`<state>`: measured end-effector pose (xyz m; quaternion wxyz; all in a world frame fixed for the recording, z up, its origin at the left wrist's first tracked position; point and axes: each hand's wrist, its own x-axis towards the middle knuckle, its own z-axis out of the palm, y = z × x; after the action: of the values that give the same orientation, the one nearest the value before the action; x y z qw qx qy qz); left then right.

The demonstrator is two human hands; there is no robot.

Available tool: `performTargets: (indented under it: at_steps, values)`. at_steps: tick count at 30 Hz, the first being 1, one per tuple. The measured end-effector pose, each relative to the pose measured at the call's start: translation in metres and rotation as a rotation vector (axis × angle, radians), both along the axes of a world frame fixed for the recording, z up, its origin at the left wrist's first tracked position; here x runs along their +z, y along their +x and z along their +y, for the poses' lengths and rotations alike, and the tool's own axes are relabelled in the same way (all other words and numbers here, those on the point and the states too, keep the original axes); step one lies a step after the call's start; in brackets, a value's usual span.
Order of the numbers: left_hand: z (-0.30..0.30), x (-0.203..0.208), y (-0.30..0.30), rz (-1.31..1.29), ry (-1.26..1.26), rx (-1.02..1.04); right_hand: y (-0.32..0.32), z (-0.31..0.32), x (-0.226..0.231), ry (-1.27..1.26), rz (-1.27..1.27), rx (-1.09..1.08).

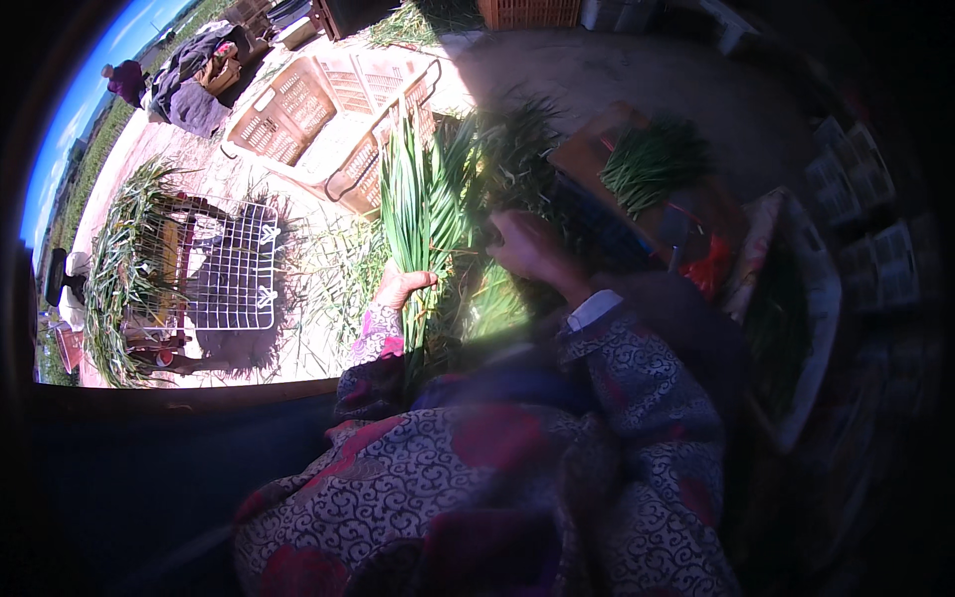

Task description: The person sorts bunches of green onions by picking them from a crate, removing loose leaves by hand, and placing the cleaned bunches back into a crate or onto a table.

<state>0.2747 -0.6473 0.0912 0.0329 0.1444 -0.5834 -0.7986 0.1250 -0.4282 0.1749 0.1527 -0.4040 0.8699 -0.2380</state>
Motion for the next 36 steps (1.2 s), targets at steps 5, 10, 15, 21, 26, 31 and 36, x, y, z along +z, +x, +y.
performTargets:
  at_steps: [5, 10, 15, 21, 26, 31, 36]
  values:
    - [0.006, 0.001, 0.0, 0.002, 0.044, -0.005, -0.044, -0.031, 0.014, -0.539, -0.417, -0.352]
    - [0.004, -0.002, 0.003, -0.054, -0.078, -0.033, -0.051, -0.039, 0.004, -0.681, -0.688, -0.418]
    - [-0.012, 0.005, 0.012, -0.083, -0.101, -0.071, -0.066, -0.02, -0.012, -0.533, -0.551, -0.525]
    - [-0.029, -0.008, 0.02, -0.055, -0.077, -0.053, -0.137, 0.08, -0.062, -0.091, 0.212, -0.662]
    - [-0.028, -0.006, 0.018, -0.031, -0.045, -0.043, -0.087, 0.063, -0.04, -0.009, 0.356, -0.384]
    - [-0.025, -0.003, 0.026, -0.083, -0.042, -0.081, -0.045, -0.023, 0.02, -0.315, 0.209, -0.118]
    - [-0.011, 0.025, 0.004, -0.161, -0.163, -0.136, -0.051, -0.018, 0.005, -0.285, 0.324, 0.012]
